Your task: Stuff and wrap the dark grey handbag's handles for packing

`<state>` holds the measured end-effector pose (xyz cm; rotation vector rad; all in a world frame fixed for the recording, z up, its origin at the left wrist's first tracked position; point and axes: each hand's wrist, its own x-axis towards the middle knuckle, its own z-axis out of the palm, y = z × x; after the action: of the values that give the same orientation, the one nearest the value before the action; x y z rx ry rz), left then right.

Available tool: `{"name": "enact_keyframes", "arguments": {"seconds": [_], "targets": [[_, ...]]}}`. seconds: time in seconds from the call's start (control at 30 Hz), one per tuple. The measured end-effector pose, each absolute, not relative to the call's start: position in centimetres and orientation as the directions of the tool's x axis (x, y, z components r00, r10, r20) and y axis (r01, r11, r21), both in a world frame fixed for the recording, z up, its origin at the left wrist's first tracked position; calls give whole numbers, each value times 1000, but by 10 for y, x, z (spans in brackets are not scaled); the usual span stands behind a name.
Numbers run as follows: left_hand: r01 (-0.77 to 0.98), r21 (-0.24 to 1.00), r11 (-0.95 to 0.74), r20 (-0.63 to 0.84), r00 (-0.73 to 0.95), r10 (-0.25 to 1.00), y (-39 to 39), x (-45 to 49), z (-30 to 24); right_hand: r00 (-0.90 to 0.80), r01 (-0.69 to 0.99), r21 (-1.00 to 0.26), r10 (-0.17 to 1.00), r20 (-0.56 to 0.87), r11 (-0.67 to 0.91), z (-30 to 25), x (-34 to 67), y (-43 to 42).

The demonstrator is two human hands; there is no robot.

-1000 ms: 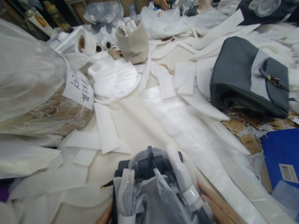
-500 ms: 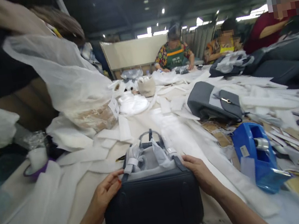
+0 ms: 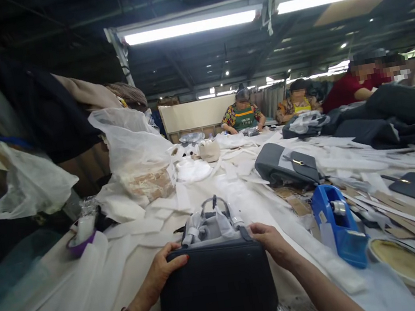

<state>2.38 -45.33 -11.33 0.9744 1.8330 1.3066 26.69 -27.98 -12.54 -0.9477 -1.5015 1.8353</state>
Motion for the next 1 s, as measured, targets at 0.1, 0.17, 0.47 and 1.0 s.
{"name": "enact_keyframes", "arguments": {"seconds": [0.1, 0.17, 0.47, 1.0], "targets": [[129, 969, 213, -126, -481, 867, -453, 24, -117, -636, -32, -970, 754, -165, -240, -132, 269, -279], [84, 974, 210, -146, -473, 869, -452, 24, -120, -661, -53, -962, 732, -166, -267, -138, 270, -278], [-270, 937, 220, -308, -348, 885, -456, 8, -114, -674, -196, -904, 722, -157, -380, -169, 270, -279], [-246, 942, 230, -327, -500, 802, -427, 1, -137, -652, -324, -804, 734, -193, -499, -178, 267, -288]]}}
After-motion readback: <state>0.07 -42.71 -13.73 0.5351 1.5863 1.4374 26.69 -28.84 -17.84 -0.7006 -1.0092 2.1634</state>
